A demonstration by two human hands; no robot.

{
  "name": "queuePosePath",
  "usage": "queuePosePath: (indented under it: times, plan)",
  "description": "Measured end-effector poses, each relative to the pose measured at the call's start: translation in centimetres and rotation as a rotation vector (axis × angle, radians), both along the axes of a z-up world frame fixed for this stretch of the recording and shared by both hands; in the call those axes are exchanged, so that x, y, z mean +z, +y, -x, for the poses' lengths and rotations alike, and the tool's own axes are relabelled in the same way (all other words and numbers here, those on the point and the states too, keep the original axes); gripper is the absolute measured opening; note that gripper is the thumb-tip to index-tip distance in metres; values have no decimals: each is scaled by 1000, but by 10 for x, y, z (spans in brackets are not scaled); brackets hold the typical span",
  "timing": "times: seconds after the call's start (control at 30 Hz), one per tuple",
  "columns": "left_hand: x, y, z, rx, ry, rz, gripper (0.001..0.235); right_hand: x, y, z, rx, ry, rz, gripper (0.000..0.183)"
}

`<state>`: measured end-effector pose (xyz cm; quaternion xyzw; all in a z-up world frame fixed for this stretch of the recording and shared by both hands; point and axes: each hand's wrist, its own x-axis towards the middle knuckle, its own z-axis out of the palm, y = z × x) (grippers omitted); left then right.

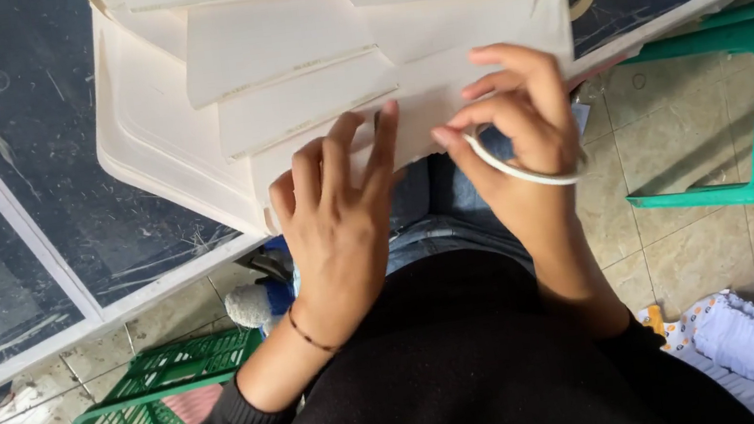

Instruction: Applying double-sided tape to the flaps of paper folders in a stack.

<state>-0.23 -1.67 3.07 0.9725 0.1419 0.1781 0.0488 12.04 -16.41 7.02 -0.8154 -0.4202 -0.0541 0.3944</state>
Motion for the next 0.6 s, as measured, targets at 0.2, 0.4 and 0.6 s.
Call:
queuePosePath:
  times: [0.2, 0.4, 0.6]
  plan:
    - [-20, 42, -31, -63, -150, 22, 69, -14, 11, -15, 32, -53, 5, 12]
    - [-6, 30, -11, -146, -97, 1, 45, -28, 12, -15, 18, -31, 84, 27]
    - [-23, 11, -21, -130, -34, -64, 47, -29, 12, -14, 98, -98, 45, 11]
